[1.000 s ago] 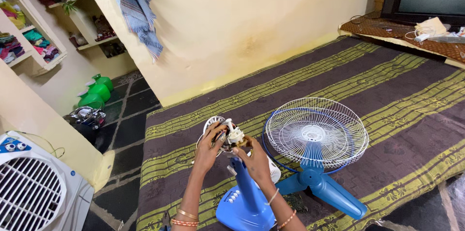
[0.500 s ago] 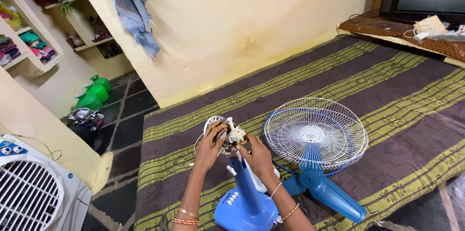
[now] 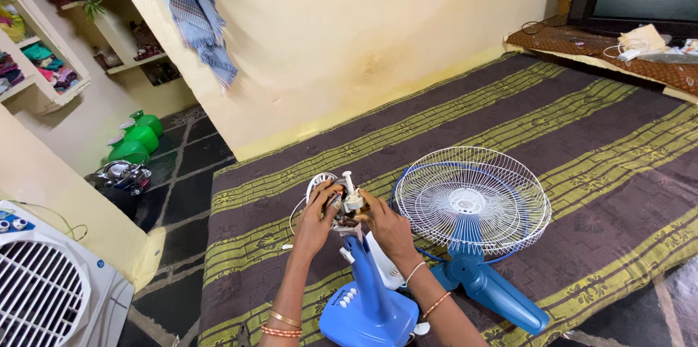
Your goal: The person works on the motor housing of a blue table fan placed on a bed, using a screwdriver to unscrew and manipulate the motor assembly while holding the housing steady. The fan's blade guard and base remain on the bed as the person works on the motor components.
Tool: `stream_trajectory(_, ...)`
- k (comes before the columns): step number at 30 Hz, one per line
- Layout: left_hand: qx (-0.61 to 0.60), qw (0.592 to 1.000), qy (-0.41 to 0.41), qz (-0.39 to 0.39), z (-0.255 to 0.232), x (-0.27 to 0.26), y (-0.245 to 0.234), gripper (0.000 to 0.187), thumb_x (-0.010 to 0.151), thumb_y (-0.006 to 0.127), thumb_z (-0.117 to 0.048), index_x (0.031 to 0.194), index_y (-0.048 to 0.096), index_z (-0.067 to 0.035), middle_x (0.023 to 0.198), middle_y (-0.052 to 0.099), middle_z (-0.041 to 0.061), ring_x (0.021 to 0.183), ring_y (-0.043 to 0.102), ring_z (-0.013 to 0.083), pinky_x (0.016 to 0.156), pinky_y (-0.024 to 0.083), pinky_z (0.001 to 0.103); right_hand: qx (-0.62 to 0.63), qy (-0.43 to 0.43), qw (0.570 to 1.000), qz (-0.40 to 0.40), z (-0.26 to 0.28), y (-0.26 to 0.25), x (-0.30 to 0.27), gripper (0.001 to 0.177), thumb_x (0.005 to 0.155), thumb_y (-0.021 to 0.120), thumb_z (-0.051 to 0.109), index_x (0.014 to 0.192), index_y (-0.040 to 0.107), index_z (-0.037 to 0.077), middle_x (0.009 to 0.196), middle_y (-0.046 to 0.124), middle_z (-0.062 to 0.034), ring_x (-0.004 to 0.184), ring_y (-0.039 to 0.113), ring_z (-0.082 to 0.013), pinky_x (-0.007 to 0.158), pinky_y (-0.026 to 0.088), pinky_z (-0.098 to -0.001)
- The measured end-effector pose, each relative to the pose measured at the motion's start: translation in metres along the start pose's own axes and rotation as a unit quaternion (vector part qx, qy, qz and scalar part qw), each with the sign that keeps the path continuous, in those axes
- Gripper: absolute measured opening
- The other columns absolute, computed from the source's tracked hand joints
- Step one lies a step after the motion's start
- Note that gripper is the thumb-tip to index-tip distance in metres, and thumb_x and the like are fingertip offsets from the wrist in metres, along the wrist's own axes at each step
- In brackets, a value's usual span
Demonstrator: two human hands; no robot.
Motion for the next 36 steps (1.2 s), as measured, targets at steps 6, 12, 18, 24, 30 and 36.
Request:
stream_trajectory(6,-0.029,0.999,-0.021,0.0,0.003,0.001,0.001,0.041,0.094,0.061,-0.02,0.134,0.062,-0.029,0.157,0.048,-0.008,0.134,0.059,0.0267,0.1,0.056,0.045,0.003,0.014,1.0,0.021,-0.009,0.011,-0.001,0.061,0.09,0.073,0.031,0.145,0.05,0.017,0.107,0.067,-0.0103,0.061,0.068,-0.0272,0.05,0.055,-0.0355)
stream_trajectory(12,-0.016,1.0,0.001,-0.003,0.003,0.0,-0.001,0.04,0.097,0.062,-0.021,0.136,0.06,-0.028,0.158,0.045,-0.006,0.139,0.052,0.0285,0.103,0.052,0.049,0.003,-0.015,0.999,0.039,-0.012,0.017,-0.005,0.074,0.087,0.074,0.032,0.151,0.041,0.016,0.118,0.065,-0.0175,0.062,0.068,-0.0325,0.052,0.056,-0.04)
stream_trajectory(18,-0.008,0.999,-0.03,0.008,0.01,0.002,0.002,0.041,0.096,0.061,-0.021,0.136,0.06,-0.031,0.159,0.043,-0.009,0.141,0.049,0.0276,0.108,0.049,0.05,0.01,-0.015,0.998,0.061,-0.015,0.018,-0.006,0.073,0.091,0.072,0.034,0.154,0.038,0.018,0.122,0.065,-0.0203,0.06,0.068,-0.0324,0.052,0.056,-0.0411)
stream_trajectory(24,-0.018,1.0,0.0,0.002,0.005,0.001,0.0,0.04,0.096,0.061,-0.022,0.136,0.061,-0.029,0.159,0.044,-0.008,0.142,0.048,0.0291,0.109,0.048,0.05,0.006,-0.038,0.999,0.039,-0.008,0.007,-0.003,0.072,0.089,0.073,0.032,0.152,0.042,0.018,0.115,0.07,-0.0172,0.054,0.066,-0.0286,0.048,0.055,-0.0389)
stream_trajectory(30,-0.023,0.999,-0.025,0.008,0.011,0.0,0.001,0.04,0.096,0.06,-0.027,0.136,0.062,-0.031,0.159,0.045,-0.009,0.143,0.047,0.0278,0.11,0.048,0.05,0.003,-0.053,0.998,0.038,-0.008,0.006,-0.001,0.074,0.087,0.076,0.034,0.151,0.044,0.017,0.109,0.072,-0.0133,0.051,0.064,-0.0256,0.044,0.053,-0.0363)
stream_trajectory(36,-0.015,1.0,-0.024,0.003,0.013,0.001,0.001,0.04,0.096,0.06,-0.032,0.136,0.061,-0.033,0.159,0.044,-0.01,0.144,0.046,0.0268,0.11,0.047,0.052,-0.013,-0.063,0.995,0.071,-0.012,0.013,0.0,0.075,0.09,0.074,0.037,0.154,0.041,0.018,0.102,0.071,-0.0095,0.05,0.062,-0.0214,0.042,0.05,-0.0339)
Point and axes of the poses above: each hand's wrist, its own x-axis towards the middle knuckle, its own y-axis out of the palm, z = x × y, the point moved 9 cm from there along x, towards the middle knuckle
